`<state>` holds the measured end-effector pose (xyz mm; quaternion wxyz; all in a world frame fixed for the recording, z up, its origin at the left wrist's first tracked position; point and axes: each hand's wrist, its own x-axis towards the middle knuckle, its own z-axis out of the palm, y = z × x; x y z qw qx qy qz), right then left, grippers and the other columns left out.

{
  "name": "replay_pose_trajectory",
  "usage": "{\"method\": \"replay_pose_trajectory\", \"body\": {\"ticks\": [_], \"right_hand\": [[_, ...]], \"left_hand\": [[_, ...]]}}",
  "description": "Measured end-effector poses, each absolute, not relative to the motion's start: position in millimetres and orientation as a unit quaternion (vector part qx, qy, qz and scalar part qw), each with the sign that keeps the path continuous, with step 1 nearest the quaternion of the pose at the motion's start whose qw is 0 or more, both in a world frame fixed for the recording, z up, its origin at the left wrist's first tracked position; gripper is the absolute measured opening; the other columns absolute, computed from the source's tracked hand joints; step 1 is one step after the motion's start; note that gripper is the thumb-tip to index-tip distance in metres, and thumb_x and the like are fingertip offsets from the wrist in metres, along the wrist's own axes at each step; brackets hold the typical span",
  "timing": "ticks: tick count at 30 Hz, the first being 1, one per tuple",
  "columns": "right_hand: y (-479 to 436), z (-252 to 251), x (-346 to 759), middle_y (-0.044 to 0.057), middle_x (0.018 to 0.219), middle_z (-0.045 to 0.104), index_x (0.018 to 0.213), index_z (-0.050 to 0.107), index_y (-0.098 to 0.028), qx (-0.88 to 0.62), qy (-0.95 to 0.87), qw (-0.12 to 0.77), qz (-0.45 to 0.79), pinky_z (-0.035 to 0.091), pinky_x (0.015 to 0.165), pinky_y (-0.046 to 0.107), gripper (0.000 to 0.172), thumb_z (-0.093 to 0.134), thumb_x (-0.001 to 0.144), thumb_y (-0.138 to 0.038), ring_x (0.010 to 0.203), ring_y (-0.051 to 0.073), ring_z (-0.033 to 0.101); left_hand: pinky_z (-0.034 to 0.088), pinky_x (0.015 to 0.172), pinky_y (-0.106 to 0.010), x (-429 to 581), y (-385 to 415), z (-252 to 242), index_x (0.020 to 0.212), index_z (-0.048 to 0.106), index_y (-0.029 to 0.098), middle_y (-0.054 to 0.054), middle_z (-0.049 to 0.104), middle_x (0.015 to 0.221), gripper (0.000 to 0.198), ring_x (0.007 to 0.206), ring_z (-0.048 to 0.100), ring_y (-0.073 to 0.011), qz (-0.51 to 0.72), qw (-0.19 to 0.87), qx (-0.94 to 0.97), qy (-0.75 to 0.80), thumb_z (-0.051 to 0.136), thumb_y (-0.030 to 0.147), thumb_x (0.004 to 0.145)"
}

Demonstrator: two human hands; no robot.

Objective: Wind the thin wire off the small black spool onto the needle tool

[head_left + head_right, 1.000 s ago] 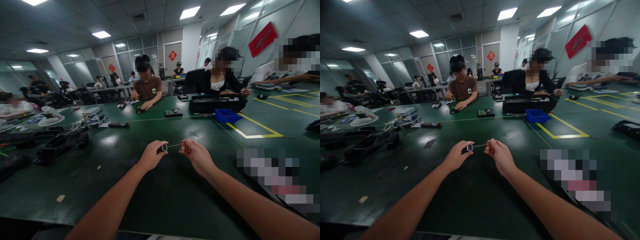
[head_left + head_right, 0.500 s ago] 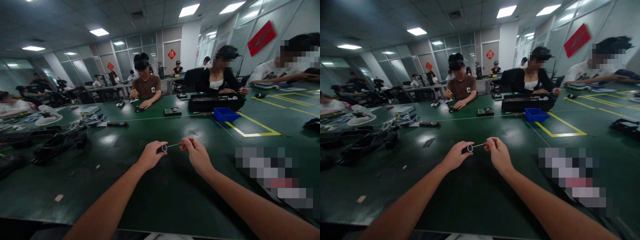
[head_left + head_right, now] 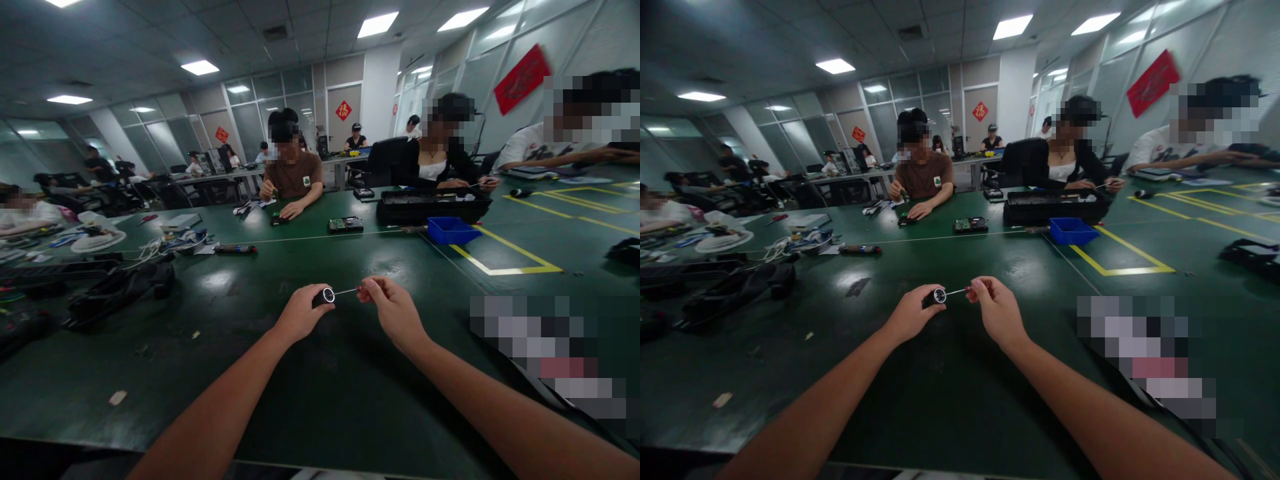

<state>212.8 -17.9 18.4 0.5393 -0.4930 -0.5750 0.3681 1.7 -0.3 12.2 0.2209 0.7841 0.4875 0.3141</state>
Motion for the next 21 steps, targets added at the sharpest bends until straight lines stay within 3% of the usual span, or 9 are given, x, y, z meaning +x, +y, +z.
{"method": "replay_pose_trajectory", "body": {"ticks": [6, 10, 14, 17, 21], "right_hand": [[-21.5, 26.8, 215.7, 0.003, 0.067, 0.066, 0.086, 0.067, -0.019, -0.53, -0.613, 0.491, 0.321, 0.048, 0.063, 0.033, 0.037, 0.053, 0.09, -0.053, 0.063, 0.018, 0.062], [-22.4, 25.4, 215.4, 0.001, 0.072, 0.065, 0.093, 0.064, -0.02, -0.482, -0.627, 0.512, 0.335, 0.047, 0.065, 0.031, 0.029, 0.052, 0.092, -0.046, 0.069, 0.018, 0.062], [-21.4, 19.2, 213.4, -0.002, 0.063, 0.057, 0.088, 0.061, -0.022, -0.509, -0.64, 0.487, 0.307, 0.042, 0.059, 0.031, 0.033, 0.044, 0.096, -0.049, 0.059, 0.017, 0.055], [-19.8, 15.4, 212.4, 0.002, 0.078, 0.064, 0.093, 0.061, -0.022, -0.513, -0.626, 0.511, 0.29, 0.046, 0.067, 0.033, 0.027, 0.047, 0.094, -0.045, 0.071, 0.019, 0.06], [-13.4, 8.6, 211.4, 0.005, 0.088, 0.068, 0.101, 0.06, -0.021, -0.482, -0.563, 0.557, 0.376, 0.052, 0.078, 0.037, 0.027, 0.057, 0.088, -0.044, 0.082, 0.021, 0.063]], "left_hand": [[0.044, 0.096, -0.041, 0.4, 0.6, 10.4, 0.116, 0.066, 0.023, -0.005, 0.069, 0.109, 0.034, 0.104, 0.061, -0.0238, 0.301, 0.203, 0.802, 0.475, 0.071, 0.026, 0.083], [0.043, 0.096, -0.041, -0.7, 0.8, 11.0, 0.118, 0.065, 0.023, -0.005, 0.068, 0.11, 0.035, 0.104, 0.061, -0.0236, 0.301, 0.193, 0.806, 0.472, 0.071, 0.026, 0.084], [0.043, 0.096, -0.041, -0.1, 0.6, 12.1, 0.117, 0.066, 0.023, -0.006, 0.069, 0.109, 0.034, 0.103, 0.061, -0.0241, 0.287, 0.189, 0.811, 0.473, 0.071, 0.026, 0.083], [0.043, 0.097, -0.042, 0.2, 1.2, 11.3, 0.117, 0.066, 0.023, -0.006, 0.069, 0.108, 0.034, 0.103, 0.061, -0.0245, 0.282, 0.184, 0.814, 0.474, 0.071, 0.028, 0.083], [0.043, 0.097, -0.042, -1.2, 3.4, 10.2, 0.117, 0.066, 0.023, -0.005, 0.069, 0.108, 0.034, 0.102, 0.061, -0.0243, 0.293, 0.175, 0.807, 0.482, 0.071, 0.027, 0.084]]}}
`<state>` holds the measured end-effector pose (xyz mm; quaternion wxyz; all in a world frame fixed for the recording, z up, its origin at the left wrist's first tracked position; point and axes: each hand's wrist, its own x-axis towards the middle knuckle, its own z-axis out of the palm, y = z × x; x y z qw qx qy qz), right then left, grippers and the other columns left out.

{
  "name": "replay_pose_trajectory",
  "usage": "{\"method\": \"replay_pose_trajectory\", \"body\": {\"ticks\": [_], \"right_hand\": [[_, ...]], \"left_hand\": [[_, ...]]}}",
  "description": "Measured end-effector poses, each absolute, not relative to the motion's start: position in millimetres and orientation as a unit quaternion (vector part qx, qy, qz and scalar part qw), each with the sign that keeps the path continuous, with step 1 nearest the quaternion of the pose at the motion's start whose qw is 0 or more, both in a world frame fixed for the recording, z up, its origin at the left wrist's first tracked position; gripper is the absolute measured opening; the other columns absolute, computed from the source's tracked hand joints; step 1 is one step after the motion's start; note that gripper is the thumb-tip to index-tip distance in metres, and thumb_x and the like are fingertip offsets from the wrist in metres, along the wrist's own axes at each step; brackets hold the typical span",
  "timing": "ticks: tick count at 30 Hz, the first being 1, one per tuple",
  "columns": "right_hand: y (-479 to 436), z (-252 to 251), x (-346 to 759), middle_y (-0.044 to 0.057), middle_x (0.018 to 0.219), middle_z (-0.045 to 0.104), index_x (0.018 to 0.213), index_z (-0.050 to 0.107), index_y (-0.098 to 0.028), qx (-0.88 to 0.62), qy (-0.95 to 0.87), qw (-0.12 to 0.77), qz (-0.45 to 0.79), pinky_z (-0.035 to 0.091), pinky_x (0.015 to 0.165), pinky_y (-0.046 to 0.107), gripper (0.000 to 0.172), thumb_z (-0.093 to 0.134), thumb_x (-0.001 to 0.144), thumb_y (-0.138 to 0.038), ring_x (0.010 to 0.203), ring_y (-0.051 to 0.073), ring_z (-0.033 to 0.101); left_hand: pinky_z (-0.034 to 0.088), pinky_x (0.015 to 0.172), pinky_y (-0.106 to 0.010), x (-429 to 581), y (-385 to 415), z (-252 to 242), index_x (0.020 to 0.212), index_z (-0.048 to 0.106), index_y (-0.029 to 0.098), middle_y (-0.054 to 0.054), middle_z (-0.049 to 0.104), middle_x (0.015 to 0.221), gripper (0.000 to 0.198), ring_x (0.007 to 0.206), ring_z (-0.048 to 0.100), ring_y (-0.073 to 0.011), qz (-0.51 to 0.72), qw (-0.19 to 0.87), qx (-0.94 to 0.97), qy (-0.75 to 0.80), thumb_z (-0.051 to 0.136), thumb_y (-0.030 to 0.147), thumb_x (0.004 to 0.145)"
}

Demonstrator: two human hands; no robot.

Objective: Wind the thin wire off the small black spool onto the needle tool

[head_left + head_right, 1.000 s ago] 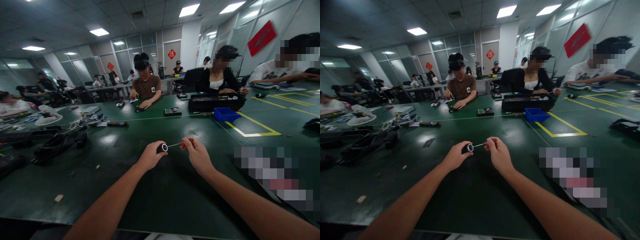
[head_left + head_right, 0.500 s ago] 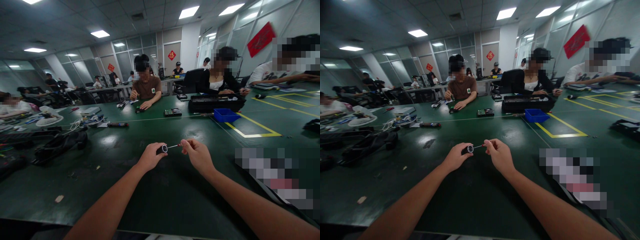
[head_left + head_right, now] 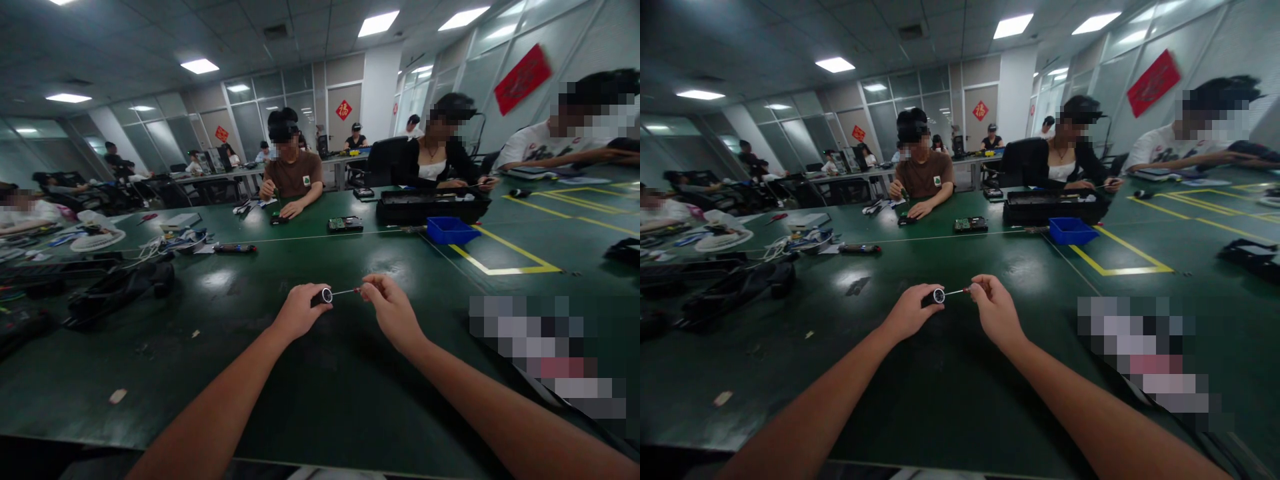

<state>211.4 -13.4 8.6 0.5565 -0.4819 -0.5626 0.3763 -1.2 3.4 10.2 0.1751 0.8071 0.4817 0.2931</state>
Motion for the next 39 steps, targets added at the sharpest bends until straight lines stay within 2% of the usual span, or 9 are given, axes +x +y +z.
{"method": "replay_pose_trajectory", "body": {"ticks": [4, 6, 11, 22, 25, 28, 33, 37, 39], "right_hand": [[-2.2, 1.2, 214.0, 0.004, 0.075, 0.064, 0.087, 0.062, -0.021, -0.434, -0.444, 0.576, 0.533, 0.056, 0.08, 0.041, 0.029, 0.056, 0.087, -0.049, 0.071, 0.019, 0.064], [2.3, -0.6, 216.1, 0.003, 0.07, 0.062, 0.08, 0.061, -0.022, -0.445, -0.404, 0.579, 0.551, 0.058, 0.077, 0.042, 0.025, 0.059, 0.085, -0.047, 0.065, 0.019, 0.062], [2.1, 1.4, 217.2, 0.004, 0.077, 0.064, 0.082, 0.064, -0.021, -0.468, -0.417, 0.599, 0.498, 0.057, 0.074, 0.039, 0.026, 0.066, 0.081, -0.047, 0.068, 0.019, 0.061], [-10.8, 10.3, 212.4, 0.006, 0.084, 0.069, 0.093, 0.064, -0.019, -0.485, -0.549, 0.549, 0.403, 0.052, 0.076, 0.037, 0.033, 0.055, 0.089, -0.05, 0.078, 0.02, 0.065], [-14.4, 18.7, 214.7, 0.005, 0.079, 0.069, 0.087, 0.066, -0.019, -0.501, -0.569, 0.535, 0.373, 0.05, 0.074, 0.035, 0.033, 0.056, 0.089, -0.051, 0.074, 0.02, 0.064], [-19.0, 27.3, 217.0, 0.003, 0.065, 0.065, 0.077, 0.068, -0.019, -0.535, -0.608, 0.49, 0.323, 0.045, 0.061, 0.033, 0.037, 0.06, 0.085, -0.055, 0.06, 0.019, 0.06], [-24.5, 28.6, 215.7, 0.002, 0.077, 0.067, 0.098, 0.065, -0.021, -0.491, -0.645, 0.495, 0.314, 0.046, 0.065, 0.031, 0.029, 0.051, 0.092, -0.045, 0.071, 0.019, 0.064], [-24.6, 21.6, 214.5, 0.0, 0.066, 0.061, 0.088, 0.064, -0.023, -0.51, -0.663, 0.473, 0.277, 0.042, 0.061, 0.031, 0.035, 0.043, 0.096, -0.049, 0.062, 0.018, 0.058], [-23.2, 17.9, 213.9, 0.002, 0.072, 0.063, 0.088, 0.064, -0.023, -0.514, -0.658, 0.483, 0.265, 0.043, 0.062, 0.032, 0.032, 0.043, 0.096, -0.046, 0.065, 0.019, 0.058]], "left_hand": [[0.043, 0.097, -0.039, -3.7, 6.6, 11.5, 0.119, 0.065, 0.023, -0.005, 0.068, 0.111, 0.035, 0.105, 0.061, -0.0229, 0.321, 0.174, 0.81, 0.459, 0.07, 0.025, 0.084], [0.042, 0.098, -0.04, -5.0, 8.1, 11.4, 0.119, 0.065, 0.024, -0.005, 0.068, 0.112, 0.035, 0.107, 0.06, -0.0232, 0.319, 0.17, 0.809, 0.464, 0.07, 0.025, 0.084], [0.042, 0.098, -0.043, -6.5, 9.4, 7.5, 0.119, 0.066, 0.024, -0.005, 0.068, 0.111, 0.036, 0.105, 0.06, -0.0242, 0.29, 0.182, 0.806, 0.482, 0.071, 0.027, 0.084], [0.041, 0.096, -0.042, -2.6, 5.6, 7.5, 0.118, 0.066, 0.024, -0.004, 0.07, 0.109, 0.035, 0.103, 0.061, -0.0244, 0.287, 0.161, 0.82, 0.469, 0.072, 0.028, 0.083], [0.041, 0.098, -0.042, -2.2, 4.8, 7.8, 0.117, 0.066, 0.024, -0.004, 0.07, 0.11, 0.035, 0.104, 0.062, -0.025, 0.285, 0.159, 0.819, 0.471, 0.072, 0.028, 0.083], [0.04, 0.099, -0.043, -2.2, 4.4, 7.6, 0.118, 0.066, 0.025, -0.005, 0.07, 0.111, 0.036, 0.105, 0.061, -0.0251, 0.285, 0.162, 0.818, 0.472, 0.072, 0.03, 0.083], [0.041, 0.098, -0.042, -2.6, 4.2, 6.7, 0.119, 0.066, 0.025, -0.004, 0.07, 0.11, 0.037, 0.103, 0.061, -0.0243, 0.289, 0.16, 0.82, 0.468, 0.073, 0.03, 0.082], [0.041, 0.096, -0.042, -2.3, 3.5, 7.3, 0.118, 0.066, 0.025, -0.004, 0.071, 0.109, 0.036, 0.101, 0.062, -0.0241, 0.282, 0.165, 0.823, 0.464, 0.073, 0.03, 0.083], [0.041, 0.097, -0.041, -1.8, 3.2, 8.0, 0.118, 0.066, 0.025, -0.004, 0.071, 0.108, 0.036, 0.102, 0.062, -0.0241, 0.28, 0.167, 0.822, 0.467, 0.072, 0.03, 0.083]]}}
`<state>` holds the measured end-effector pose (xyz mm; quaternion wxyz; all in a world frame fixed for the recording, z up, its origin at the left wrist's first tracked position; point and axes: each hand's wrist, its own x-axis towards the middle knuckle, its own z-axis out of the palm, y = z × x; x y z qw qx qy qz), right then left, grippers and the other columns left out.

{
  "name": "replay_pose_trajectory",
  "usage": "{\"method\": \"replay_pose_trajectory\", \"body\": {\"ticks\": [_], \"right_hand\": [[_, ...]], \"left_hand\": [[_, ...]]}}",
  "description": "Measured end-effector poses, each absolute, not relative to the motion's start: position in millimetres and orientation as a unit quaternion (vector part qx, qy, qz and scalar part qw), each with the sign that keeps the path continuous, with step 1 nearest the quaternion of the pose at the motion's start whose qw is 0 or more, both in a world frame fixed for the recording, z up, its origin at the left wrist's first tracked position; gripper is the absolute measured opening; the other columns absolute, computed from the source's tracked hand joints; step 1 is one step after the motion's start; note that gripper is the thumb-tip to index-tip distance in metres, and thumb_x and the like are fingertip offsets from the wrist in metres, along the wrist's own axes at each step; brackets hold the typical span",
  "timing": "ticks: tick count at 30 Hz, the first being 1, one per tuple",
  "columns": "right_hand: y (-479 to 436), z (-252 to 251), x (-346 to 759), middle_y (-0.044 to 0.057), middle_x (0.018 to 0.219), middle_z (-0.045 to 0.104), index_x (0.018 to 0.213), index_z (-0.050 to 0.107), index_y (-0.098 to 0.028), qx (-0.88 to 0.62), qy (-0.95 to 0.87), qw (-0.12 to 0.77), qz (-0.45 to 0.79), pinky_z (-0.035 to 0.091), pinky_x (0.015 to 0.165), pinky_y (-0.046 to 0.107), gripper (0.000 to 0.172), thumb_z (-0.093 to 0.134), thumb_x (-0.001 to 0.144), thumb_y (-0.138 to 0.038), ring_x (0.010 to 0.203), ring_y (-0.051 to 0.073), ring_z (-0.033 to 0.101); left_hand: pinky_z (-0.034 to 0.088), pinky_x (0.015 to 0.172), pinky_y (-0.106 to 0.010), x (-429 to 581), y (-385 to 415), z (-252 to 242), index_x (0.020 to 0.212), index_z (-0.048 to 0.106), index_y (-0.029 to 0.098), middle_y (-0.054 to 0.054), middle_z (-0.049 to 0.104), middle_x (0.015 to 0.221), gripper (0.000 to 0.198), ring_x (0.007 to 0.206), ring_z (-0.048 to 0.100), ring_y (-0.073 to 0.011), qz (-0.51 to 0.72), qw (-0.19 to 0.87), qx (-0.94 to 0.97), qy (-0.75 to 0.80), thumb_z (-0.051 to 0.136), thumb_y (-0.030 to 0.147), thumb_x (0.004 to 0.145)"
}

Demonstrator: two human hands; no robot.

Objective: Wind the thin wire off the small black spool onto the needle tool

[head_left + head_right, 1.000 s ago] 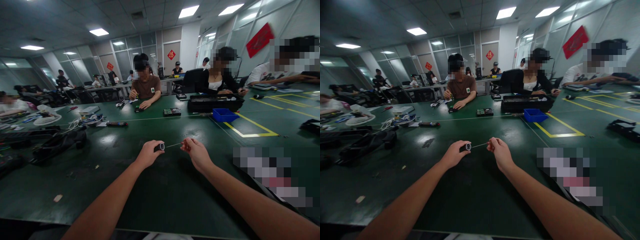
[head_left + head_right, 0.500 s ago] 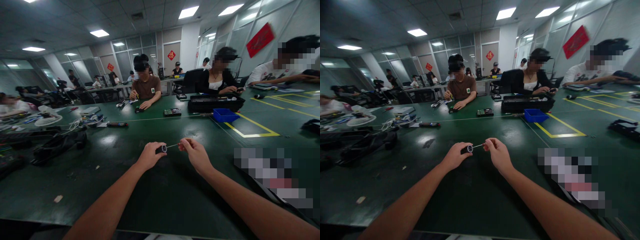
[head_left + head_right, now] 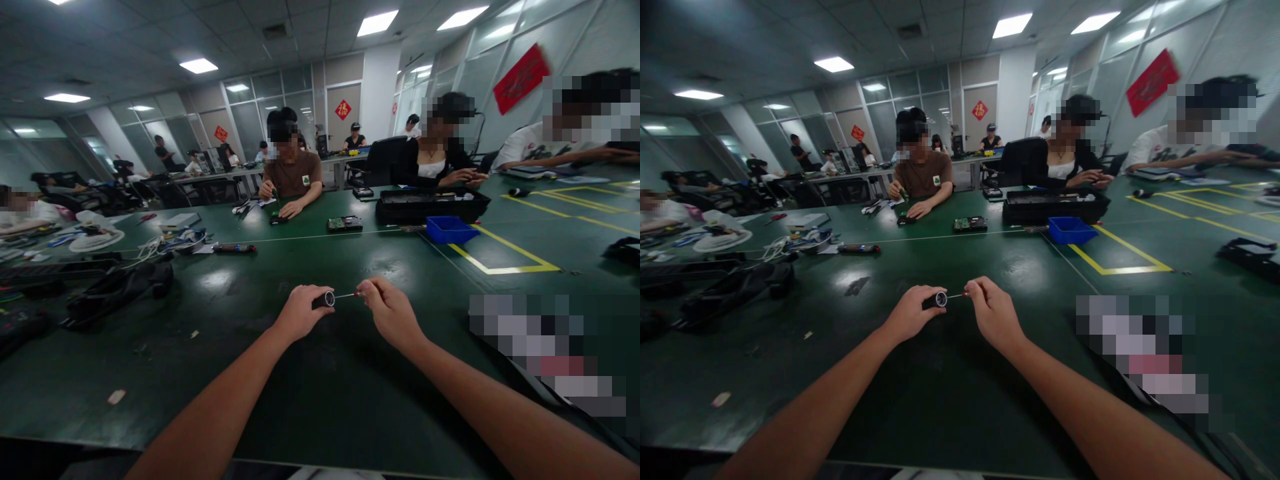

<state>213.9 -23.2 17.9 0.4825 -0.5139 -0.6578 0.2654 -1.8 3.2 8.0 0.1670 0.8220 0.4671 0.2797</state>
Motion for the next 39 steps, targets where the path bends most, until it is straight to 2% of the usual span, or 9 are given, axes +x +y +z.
{"method": "replay_pose_trajectory", "body": {"ticks": [4, 7, 10, 13, 19, 26, 39], "right_hand": [[-18.0, 12.6, 210.7, 0.005, 0.087, 0.068, 0.098, 0.062, -0.022, -0.484, -0.595, 0.539, 0.347, 0.049, 0.072, 0.035, 0.024, 0.056, 0.089, -0.043, 0.079, 0.021, 0.062], [-11.2, 10.5, 210.3, 0.005, 0.082, 0.066, 0.091, 0.064, -0.02, -0.451, -0.507, 0.578, 0.454, 0.051, 0.078, 0.038, 0.028, 0.062, 0.084, -0.047, 0.078, 0.021, 0.062], [-2.9, 7.8, 214.2, 0.003, 0.071, 0.06, 0.081, 0.064, -0.021, -0.432, -0.408, 0.577, 0.56, 0.054, 0.076, 0.039, 0.026, 0.061, 0.084, -0.047, 0.066, 0.018, 0.059], [3.1, 3.2, 218.0, 0.003, 0.072, 0.061, 0.076, 0.063, -0.021, -0.465, -0.388, 0.596, 0.528, 0.053, 0.071, 0.036, 0.025, 0.065, 0.081, -0.045, 0.065, 0.017, 0.057], [-0.8, 0.2, 216.5, 0.004, 0.079, 0.065, 0.086, 0.064, -0.02, -0.483, -0.473, 0.579, 0.455, 0.049, 0.069, 0.034, 0.029, 0.059, 0.086, -0.049, 0.07, 0.018, 0.059], [-11.3, 12.8, 213.6, 0.004, 0.078, 0.067, 0.091, 0.064, -0.019, -0.503, -0.585, 0.528, 0.355, 0.048, 0.073, 0.035, 0.031, 0.053, 0.091, -0.048, 0.073, 0.019, 0.063], [-9.5, 4.8, 212.3, 0.005, 0.086, 0.069, 0.096, 0.063, -0.019, -0.489, -0.572, 0.531, 0.39, 0.051, 0.078, 0.037, 0.031, 0.051, 0.093, -0.048, 0.079, 0.02, 0.065]], "left_hand": [[0.043, 0.095, -0.041, -1.2, 2.7, 10.9, 0.119, 0.066, 0.024, -0.004, 0.07, 0.11, 0.036, 0.102, 0.062, -0.0244, 0.297, 0.151, 0.801, 0.497, 0.072, 0.03, 0.083], [0.04, 0.099, -0.044, -1.0, 1.9, 13.9, 0.12, 0.064, 0.024, -0.004, 0.069, 0.113, 0.036, 0.105, 0.061, -0.0241, 0.308, 0.133, 0.798, 0.5, 0.07, 0.03, 0.085], [0.028, 0.111, -0.051, -1.4, 2.3, 14.3, 0.122, 0.063, 0.028, -0.003, 0.068, 0.119, 0.037, 0.114, 0.058, -0.0241, 0.298, 0.122, 0.811, 0.488, 0.069, 0.03, 0.086], [0.021, 0.113, -0.056, -2.8, 4.2, 11.0, 0.123, 0.062, 0.03, -0.002, 0.067, 0.12, 0.037, 0.115, 0.057, -0.0246, 0.269, 0.133, 0.81, 0.503, 0.069, 0.03, 0.086], [0.024, 0.112, -0.055, -4.1, 5.4, 6.3, 0.123, 0.063, 0.03, -0.002, 0.068, 0.118, 0.037, 0.113, 0.058, -0.0244, 0.258, 0.15, 0.811, 0.503, 0.068, 0.032, 0.087], [0.023, 0.112, -0.054, -1.8, 3.2, 9.2, 0.122, 0.064, 0.03, -0.002, 0.068, 0.119, 0.037, 0.113, 0.058, -0.0238, 0.264, 0.138, 0.812, 0.502, 0.07, 0.029, 0.085], [0.028, 0.11, -0.052, -0.5, 3.7, 11.2, 0.121, 0.066, 0.028, -0.005, 0.068, 0.12, 0.038, 0.114, 0.058, -0.0252, 0.277, 0.128, 0.803, 0.512, 0.071, 0.027, 0.084]]}}
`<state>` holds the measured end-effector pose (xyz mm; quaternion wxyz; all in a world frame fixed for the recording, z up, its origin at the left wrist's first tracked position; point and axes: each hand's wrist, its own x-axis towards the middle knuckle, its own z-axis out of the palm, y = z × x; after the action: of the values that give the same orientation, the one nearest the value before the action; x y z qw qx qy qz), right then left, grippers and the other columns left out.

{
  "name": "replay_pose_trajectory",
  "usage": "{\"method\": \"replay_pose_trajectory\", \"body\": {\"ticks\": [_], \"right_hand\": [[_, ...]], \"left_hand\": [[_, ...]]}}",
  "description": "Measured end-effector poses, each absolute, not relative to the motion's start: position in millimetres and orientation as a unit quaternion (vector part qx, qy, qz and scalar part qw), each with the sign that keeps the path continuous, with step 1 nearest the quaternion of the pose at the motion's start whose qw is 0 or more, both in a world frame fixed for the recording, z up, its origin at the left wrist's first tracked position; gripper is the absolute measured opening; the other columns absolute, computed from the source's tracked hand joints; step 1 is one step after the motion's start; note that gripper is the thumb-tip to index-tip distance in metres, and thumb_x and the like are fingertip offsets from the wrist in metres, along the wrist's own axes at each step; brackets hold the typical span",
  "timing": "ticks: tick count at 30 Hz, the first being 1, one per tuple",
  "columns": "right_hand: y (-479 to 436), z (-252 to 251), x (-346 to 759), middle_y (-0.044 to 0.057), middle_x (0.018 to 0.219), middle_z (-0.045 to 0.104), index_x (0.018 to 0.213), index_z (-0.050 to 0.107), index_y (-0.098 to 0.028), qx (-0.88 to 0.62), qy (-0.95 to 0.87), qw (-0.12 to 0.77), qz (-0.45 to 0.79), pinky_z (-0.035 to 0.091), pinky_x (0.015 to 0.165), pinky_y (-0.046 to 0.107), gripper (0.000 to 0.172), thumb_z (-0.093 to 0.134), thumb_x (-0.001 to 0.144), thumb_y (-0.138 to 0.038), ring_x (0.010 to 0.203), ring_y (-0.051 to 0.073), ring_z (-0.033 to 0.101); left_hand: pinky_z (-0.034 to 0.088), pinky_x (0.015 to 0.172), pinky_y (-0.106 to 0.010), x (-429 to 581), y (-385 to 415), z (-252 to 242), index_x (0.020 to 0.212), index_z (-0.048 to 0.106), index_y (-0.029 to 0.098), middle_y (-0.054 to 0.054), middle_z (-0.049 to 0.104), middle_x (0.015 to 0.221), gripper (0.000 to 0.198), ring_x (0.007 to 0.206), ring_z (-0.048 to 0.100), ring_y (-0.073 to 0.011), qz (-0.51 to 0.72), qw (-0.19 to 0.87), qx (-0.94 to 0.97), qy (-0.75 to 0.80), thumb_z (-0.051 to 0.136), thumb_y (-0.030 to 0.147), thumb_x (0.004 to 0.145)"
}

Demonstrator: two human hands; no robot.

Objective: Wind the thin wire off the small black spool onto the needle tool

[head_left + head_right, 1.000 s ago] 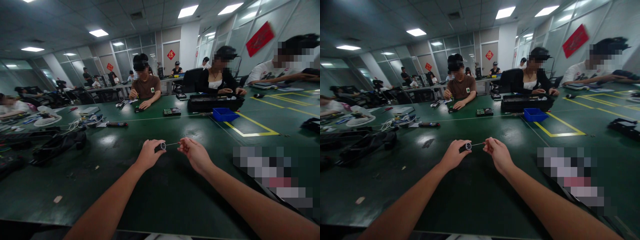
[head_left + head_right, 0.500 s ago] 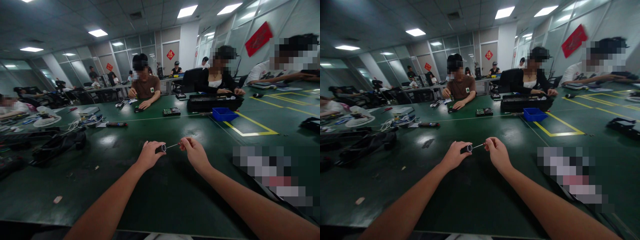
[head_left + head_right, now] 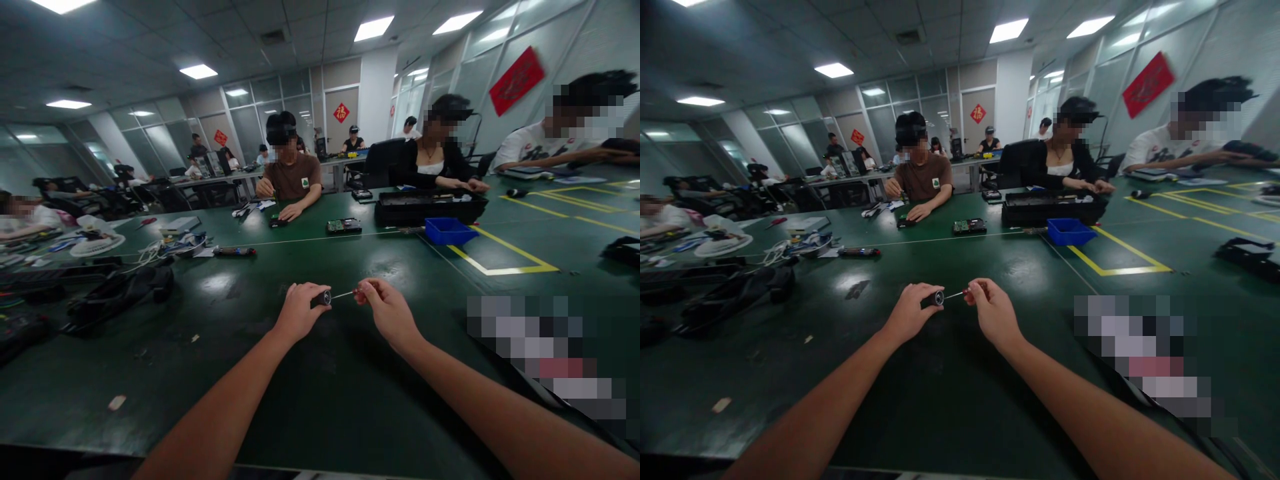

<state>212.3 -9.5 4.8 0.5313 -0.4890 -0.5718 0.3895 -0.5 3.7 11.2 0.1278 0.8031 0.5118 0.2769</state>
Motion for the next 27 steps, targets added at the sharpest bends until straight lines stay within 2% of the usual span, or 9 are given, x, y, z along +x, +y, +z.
{"method": "replay_pose_trajectory", "body": {"ticks": [7, 12, 19, 27], "right_hand": [[-7.9, 3.1, 210.7, 0.005, 0.085, 0.07, 0.095, 0.062, -0.02, -0.486, -0.565, 0.536, 0.397, 0.05, 0.077, 0.036, 0.031, 0.053, 0.092, -0.048, 0.079, 0.02, 0.066], [-11.8, 8.9, 209.8, 0.005, 0.084, 0.07, 0.093, 0.063, -0.02, -0.5, -0.582, 0.52, 0.375, 0.048, 0.076, 0.036, 0.029, 0.051, 0.092, -0.047, 0.078, 0.02, 0.065], [-12.9, 17.0, 216.7, 0.003, 0.072, 0.063, 0.085, 0.059, -0.022, -0.558, -0.576, 0.52, 0.294, 0.042, 0.064, 0.034, 0.03, 0.047, 0.092, -0.048, 0.068, 0.02, 0.059], [-13.5, 15.9, 219.4, 0.003, 0.075, 0.063, 0.089, 0.059, -0.023, -0.546, -0.613, 0.512, 0.254, 0.044, 0.067, 0.034, 0.031, 0.041, 0.096, -0.048, 0.072, 0.02, 0.059]], "left_hand": [[0.035, 0.105, -0.048, 0.1, 6.0, 7.2, 0.118, 0.067, 0.027, -0.004, 0.068, 0.114, 0.038, 0.109, 0.06, -0.0243, 0.285, 0.142, 0.808, 0.495, 0.074, 0.026, 0.081], [0.036, 0.104, -0.047, 0.7, 5.0, 8.7, 0.119, 0.067, 0.026, -0.005, 0.068, 0.115, 0.038, 0.108, 0.059, -0.0248, 0.279, 0.152, 0.802, 0.505, 0.073, 0.028, 0.081], [0.039, 0.1, -0.044, 0.4, 6.0, 4.9, 0.12, 0.067, 0.026, -0.005, 0.068, 0.115, 0.04, 0.106, 0.06, -0.0246, 0.271, 0.168, 0.8, 0.508, 0.074, 0.031, 0.081], [0.043, 0.095, -0.042, 2.6, 5.7, 2.4, 0.121, 0.067, 0.026, -0.005, 0.067, 0.113, 0.042, 0.105, 0.06, -0.0254, 0.262, 0.187, 0.79, 0.521, 0.074, 0.033, 0.08]]}}
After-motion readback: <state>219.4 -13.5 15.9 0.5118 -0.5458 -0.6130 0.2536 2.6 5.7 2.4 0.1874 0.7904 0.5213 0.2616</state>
